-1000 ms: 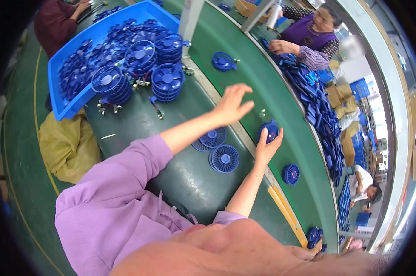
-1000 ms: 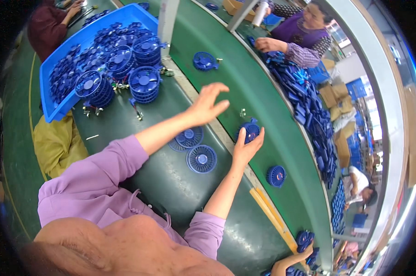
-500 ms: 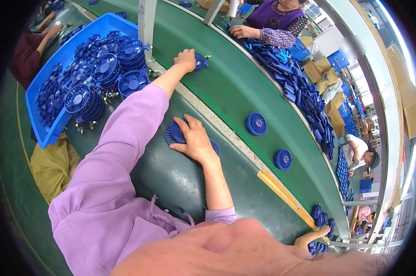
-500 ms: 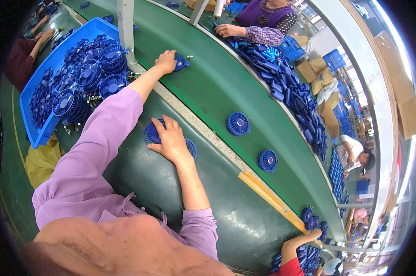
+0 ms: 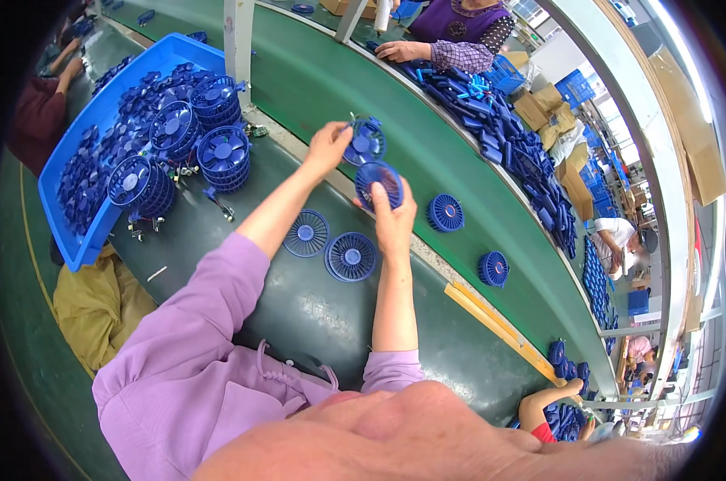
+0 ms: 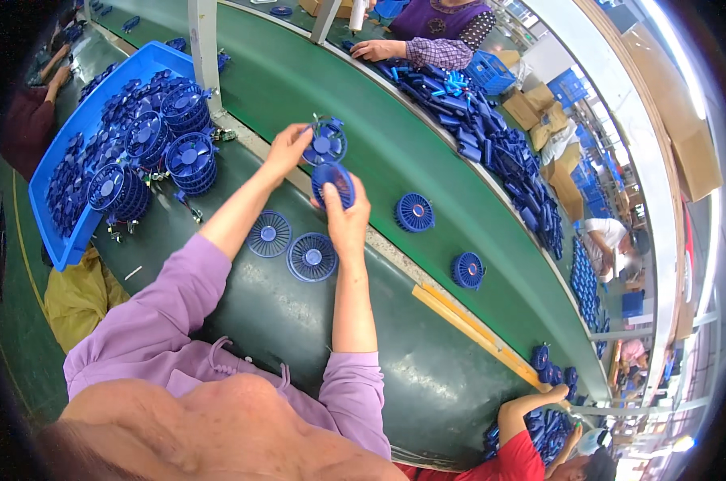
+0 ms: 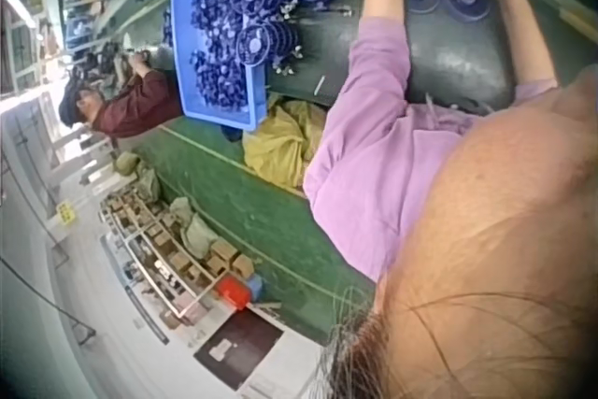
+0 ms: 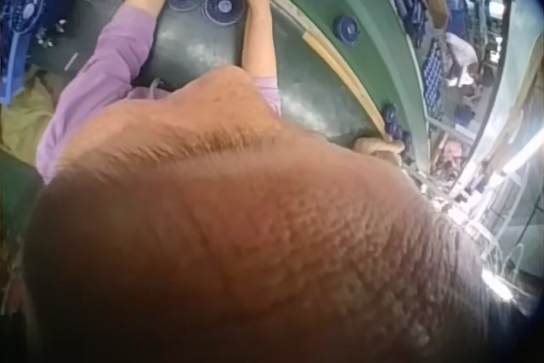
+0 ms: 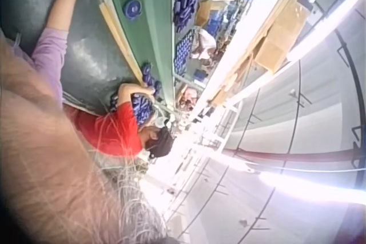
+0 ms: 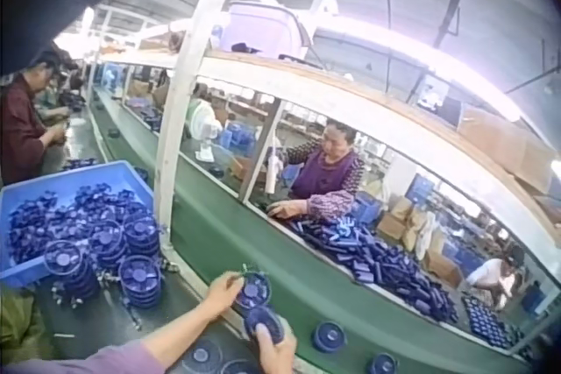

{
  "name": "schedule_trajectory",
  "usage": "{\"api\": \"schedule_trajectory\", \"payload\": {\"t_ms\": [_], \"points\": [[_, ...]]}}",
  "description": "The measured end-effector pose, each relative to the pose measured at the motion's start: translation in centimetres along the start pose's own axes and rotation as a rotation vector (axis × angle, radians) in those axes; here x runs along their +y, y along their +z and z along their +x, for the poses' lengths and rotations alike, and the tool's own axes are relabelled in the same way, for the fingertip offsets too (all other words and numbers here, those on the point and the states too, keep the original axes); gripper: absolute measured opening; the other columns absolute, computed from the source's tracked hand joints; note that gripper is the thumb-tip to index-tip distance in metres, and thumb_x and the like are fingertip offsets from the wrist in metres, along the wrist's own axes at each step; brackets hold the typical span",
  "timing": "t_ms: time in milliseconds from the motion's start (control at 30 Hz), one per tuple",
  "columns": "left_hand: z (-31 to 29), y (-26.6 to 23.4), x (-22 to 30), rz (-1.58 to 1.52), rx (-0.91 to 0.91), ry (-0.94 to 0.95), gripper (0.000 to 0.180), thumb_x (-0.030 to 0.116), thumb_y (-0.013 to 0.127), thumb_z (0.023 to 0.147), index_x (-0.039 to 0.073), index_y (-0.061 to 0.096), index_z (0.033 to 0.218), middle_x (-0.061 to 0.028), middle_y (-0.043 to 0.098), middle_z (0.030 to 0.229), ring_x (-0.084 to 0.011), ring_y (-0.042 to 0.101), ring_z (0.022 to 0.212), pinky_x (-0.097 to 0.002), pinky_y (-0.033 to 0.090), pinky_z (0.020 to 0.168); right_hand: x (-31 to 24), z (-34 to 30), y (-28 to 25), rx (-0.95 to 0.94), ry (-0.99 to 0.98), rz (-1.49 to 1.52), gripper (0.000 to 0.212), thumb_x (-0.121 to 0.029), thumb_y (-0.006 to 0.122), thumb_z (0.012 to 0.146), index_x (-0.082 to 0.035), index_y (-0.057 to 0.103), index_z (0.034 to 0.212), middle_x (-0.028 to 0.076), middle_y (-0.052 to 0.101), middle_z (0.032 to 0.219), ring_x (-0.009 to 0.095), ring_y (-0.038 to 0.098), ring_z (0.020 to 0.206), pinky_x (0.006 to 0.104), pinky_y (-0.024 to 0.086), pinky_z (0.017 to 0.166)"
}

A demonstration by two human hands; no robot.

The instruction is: The person assembles mini fans on a conveyor line by taking fan components, fitting the grilles and covers together by hand, and sending the assembled parts down the belt.

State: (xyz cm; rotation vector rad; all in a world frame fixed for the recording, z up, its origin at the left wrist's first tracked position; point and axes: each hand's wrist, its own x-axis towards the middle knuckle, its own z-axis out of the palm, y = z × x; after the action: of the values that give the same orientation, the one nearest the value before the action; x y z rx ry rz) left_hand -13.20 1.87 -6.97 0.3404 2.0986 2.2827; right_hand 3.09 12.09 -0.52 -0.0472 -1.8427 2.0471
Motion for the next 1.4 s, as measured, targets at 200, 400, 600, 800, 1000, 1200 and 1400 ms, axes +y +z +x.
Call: {"api": "schedule_trajectory", "payload": {"t_ms": [200, 400, 600, 800, 1000, 1200, 1400], "points": [[-6.8, 1.8, 3.6, -0.763, -0.18, -0.32, 0.03, 0.033, 0.054, 0.096, 0.008, 0.055, 0.113, -0.0054, 0.064, 0.103, -0.0136, 0.063, 0.095, -0.0327, 0.054, 0.08, -0.8, 0.0, -0.5, 0.171, 0.042, -0.141, 0.037, -0.013, 0.066, 0.088, -0.004, 0.052, 0.121, 0.012, 0.062, 0.099, 0.018, 0.065, 0.08, 0.0222, 0.054, 0.048], [-7.3, 0.9, 5.4, -0.89, -0.5, -0.422, 0.047, 0.049, 0.042, 0.098, 0.013, 0.056, 0.123, -0.0036, 0.067, 0.107, -0.0138, 0.067, 0.094, -0.0317, 0.056, 0.079, -0.5, -0.3, 0.4, 0.237, -0.397, -0.72, 0.052, -0.011, 0.069, 0.081, -0.006, 0.05, 0.129, 0.014, 0.06, 0.106, 0.029, 0.06, 0.099, 0.0376, 0.047, 0.089], [-7.1, 0.7, 5.0, -0.829, -0.533, -0.527, 0.043, 0.047, 0.043, 0.098, 0.013, 0.059, 0.119, -0.0034, 0.068, 0.106, -0.0144, 0.067, 0.092, -0.033, 0.056, 0.079, 0.1, 0.0, 0.0, 0.153, -0.557, -0.952, 0.049, -0.01, 0.066, 0.081, -0.009, 0.054, 0.128, 0.017, 0.047, 0.129, 0.036, 0.046, 0.118, 0.0443, 0.041, 0.098], [-8.2, 1.8, 5.6, -0.884, -0.473, -0.646, 0.038, 0.044, 0.044, 0.098, 0.013, 0.06, 0.114, -0.0036, 0.067, 0.103, -0.0158, 0.065, 0.091, -0.0345, 0.055, 0.08, 0.1, -0.1, -0.4, -0.017, -0.468, -0.935, 0.06, -0.04, 0.059, 0.087, -0.011, 0.044, 0.138, 0.02, 0.037, 0.14, 0.04, 0.039, 0.126, 0.048, 0.036, 0.103], [-10.0, 3.9, 6.5, -0.666, -0.137, -0.27, 0.039, 0.036, 0.046, 0.1, 0.006, 0.049, 0.125, -0.0034, 0.055, 0.116, -0.0109, 0.055, 0.101, -0.0272, 0.047, 0.087, 2.2, 0.0, -0.1, -0.015, -0.334, -0.569, 0.088, -0.067, 0.045, 0.087, -0.003, 0.027, 0.145, 0.023, 0.032, 0.144, 0.038, 0.035, 0.132, 0.0432, 0.031, 0.108], [-11.4, 4.6, 5.9, -0.015, 0.087, 0.412, 0.034, 0.021, 0.049, 0.096, 0.002, 0.045, 0.125, -0.0137, 0.053, 0.117, -0.0209, 0.052, 0.108, -0.0329, 0.04, 0.095, 3.0, 0.0, 0.8, -0.059, -0.124, -0.052, 0.074, -0.061, 0.03, 0.096, -0.003, 0.03, 0.143, 0.014, 0.04, 0.138, 0.025, 0.039, 0.128, 0.0372, 0.03, 0.108], [-10.9, 4.7, 5.5, 0.064, 0.086, 0.503, 0.037, 0.02, 0.051, 0.095, 0.0, 0.046, 0.124, -0.0177, 0.048, 0.119, -0.0286, 0.05, 0.112, -0.0363, 0.039, 0.097, 3.2, 0.2, 0.5, -0.036, -0.044, 0.066, 0.068, -0.057, 0.034, 0.097, -0.004, 0.033, 0.141, 0.014, 0.043, 0.135, 0.024, 0.042, 0.126, 0.0362, 0.032, 0.107]]}}
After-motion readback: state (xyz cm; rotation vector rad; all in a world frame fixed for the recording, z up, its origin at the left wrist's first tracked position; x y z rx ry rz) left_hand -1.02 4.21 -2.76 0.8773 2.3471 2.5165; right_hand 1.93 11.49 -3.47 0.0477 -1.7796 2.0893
